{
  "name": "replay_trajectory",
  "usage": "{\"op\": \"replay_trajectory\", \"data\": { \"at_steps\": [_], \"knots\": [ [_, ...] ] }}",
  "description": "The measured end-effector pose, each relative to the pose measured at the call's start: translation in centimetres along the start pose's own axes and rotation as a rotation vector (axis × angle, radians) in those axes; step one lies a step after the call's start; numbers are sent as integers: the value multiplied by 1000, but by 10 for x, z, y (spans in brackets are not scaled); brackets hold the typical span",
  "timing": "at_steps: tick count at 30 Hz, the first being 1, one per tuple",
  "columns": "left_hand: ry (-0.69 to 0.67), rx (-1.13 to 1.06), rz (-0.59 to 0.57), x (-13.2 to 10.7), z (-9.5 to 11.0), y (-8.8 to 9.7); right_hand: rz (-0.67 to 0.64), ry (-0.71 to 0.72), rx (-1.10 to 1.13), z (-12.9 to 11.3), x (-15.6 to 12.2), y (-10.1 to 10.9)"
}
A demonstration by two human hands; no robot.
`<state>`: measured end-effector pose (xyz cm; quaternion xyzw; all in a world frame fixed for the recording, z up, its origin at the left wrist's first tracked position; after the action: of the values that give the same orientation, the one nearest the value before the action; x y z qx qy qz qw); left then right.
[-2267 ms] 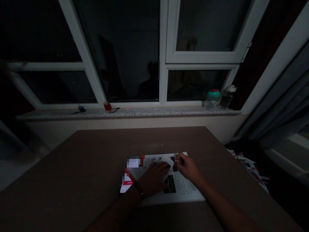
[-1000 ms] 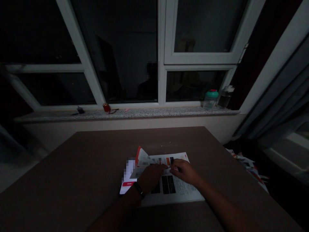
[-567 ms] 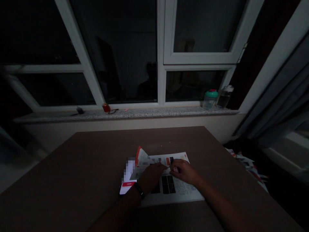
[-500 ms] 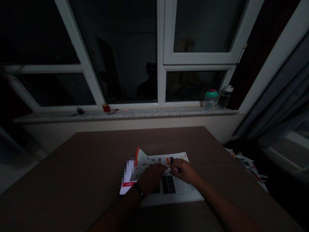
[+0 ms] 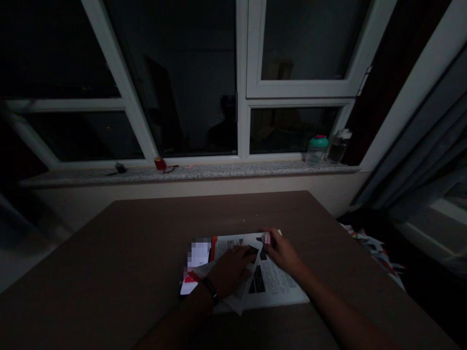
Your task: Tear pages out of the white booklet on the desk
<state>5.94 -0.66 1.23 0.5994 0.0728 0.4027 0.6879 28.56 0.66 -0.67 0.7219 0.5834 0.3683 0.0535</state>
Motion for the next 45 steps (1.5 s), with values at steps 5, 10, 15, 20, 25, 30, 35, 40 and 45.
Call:
{"op": "replay_trajectory", "data": {
  "at_steps": [5,10,15,20,25,30,35,40,45],
  "knots": [
    [30,59,13,0,4,4,-110,47,22,-6,-2,-3],
    [43,73,7,0,4,4,-224,151,49,-11,-5,-3],
    [55,81,-26,0,4,4,-272,153,-32,-13,-9,-4],
    [69,85,-41,1,6,6,-280,133,-133,-14,-11,-9],
    [51,63,-41,3,7,7,-222,81,-102,-4,0,-16],
    [29,53,-24,1,6,4,-165,60,-107,2,10,-15],
    [32,53,-21,0,5,1,-259,98,-72,-3,-2,-9],
    [32,40,-12,1,4,0,-272,136,-80,-6,-9,-8],
    [21,34,-21,1,3,2,-195,83,-135,3,7,-12]
  ]
}}
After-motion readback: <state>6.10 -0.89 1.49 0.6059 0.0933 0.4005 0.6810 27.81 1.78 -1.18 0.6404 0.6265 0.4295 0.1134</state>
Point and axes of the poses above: each hand's wrist, its own x-axis towards the middle knuckle, its own y-axis out of the back of the hand, z = x × y, the point moved 1 cm from there along x, towards the middle knuckle, and after that the axes turned 14 degrees about z, right-handed, at the moved point
